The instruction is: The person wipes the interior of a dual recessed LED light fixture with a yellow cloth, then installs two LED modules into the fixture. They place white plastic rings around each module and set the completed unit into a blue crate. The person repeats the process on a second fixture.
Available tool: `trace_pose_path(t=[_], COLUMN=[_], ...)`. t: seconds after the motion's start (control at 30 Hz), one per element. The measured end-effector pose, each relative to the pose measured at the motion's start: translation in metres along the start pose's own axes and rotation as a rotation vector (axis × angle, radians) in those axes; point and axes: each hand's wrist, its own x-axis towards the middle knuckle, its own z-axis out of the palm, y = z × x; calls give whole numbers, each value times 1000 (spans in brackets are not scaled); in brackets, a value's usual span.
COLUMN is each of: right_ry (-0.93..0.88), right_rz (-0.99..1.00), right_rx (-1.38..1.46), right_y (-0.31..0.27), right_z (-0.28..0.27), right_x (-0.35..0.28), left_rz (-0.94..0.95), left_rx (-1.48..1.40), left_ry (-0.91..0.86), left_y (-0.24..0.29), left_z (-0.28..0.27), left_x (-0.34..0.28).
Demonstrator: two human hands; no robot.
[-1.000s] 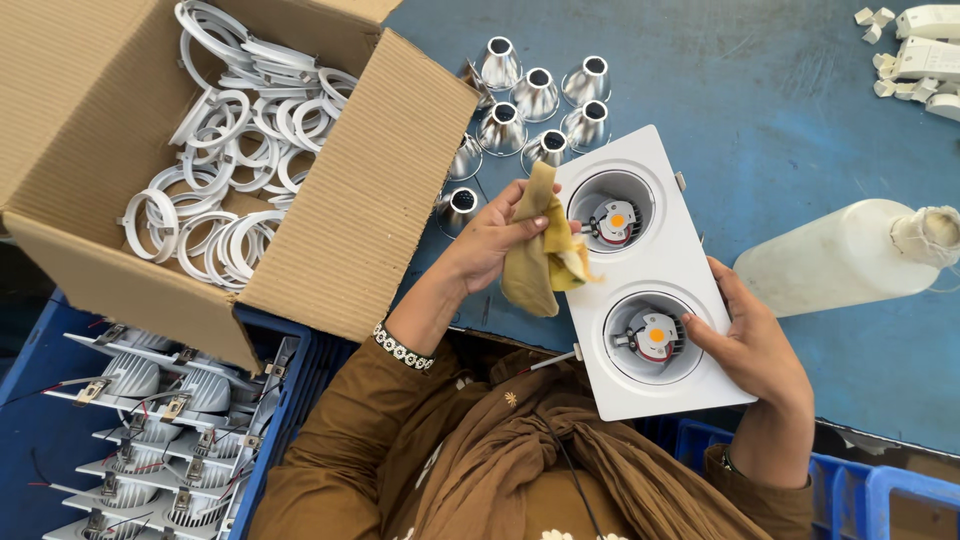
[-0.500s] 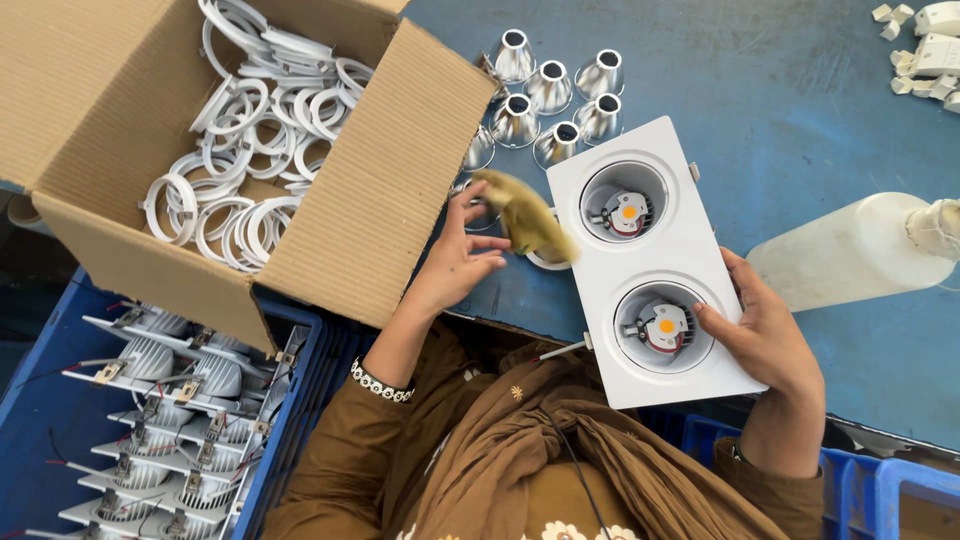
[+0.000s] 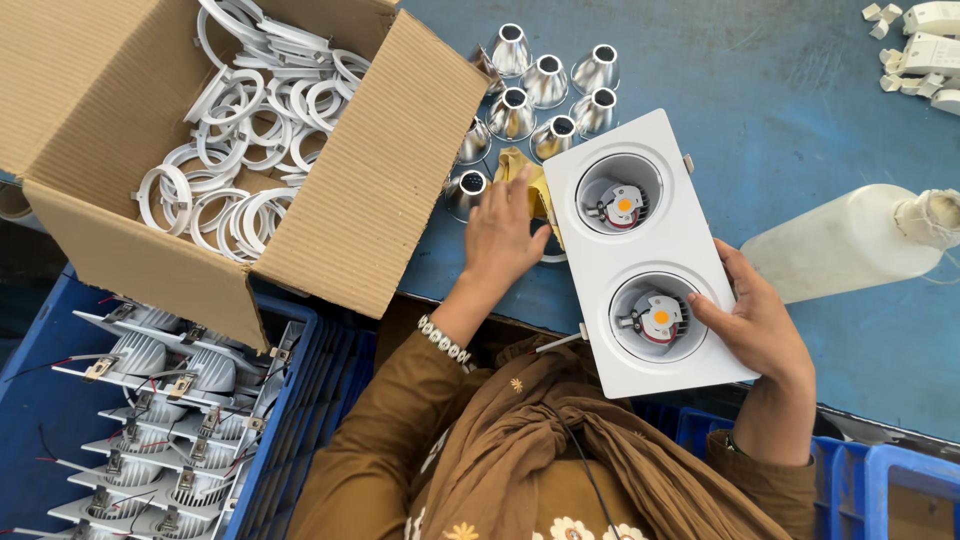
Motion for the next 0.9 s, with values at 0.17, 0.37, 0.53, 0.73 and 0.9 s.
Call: trace_pose_path(t=[0.17, 0.37, 0.53, 0.73, 0.9], right_ry=[-1, -6, -22, -15, -11], right_rz=[-15, -13, -13, 4, 32], right_rx=[0, -18, 23, 10, 36], right_y=[-2, -2, -3, -2, -3], right_z=[1, 0, 1, -1, 0], right_x=[1, 1, 2, 0, 0], left_rz=[-45, -366, -90, -141, -467], left_rx=[-324, -292, -778, -1269, -1146], left_ry=[10, -107, -4, -90, -131], left_y=[-17, -34, -20, -11, -5], left_z=[17, -28, -47, -27, -11], left_x=[19, 13, 17, 35, 39])
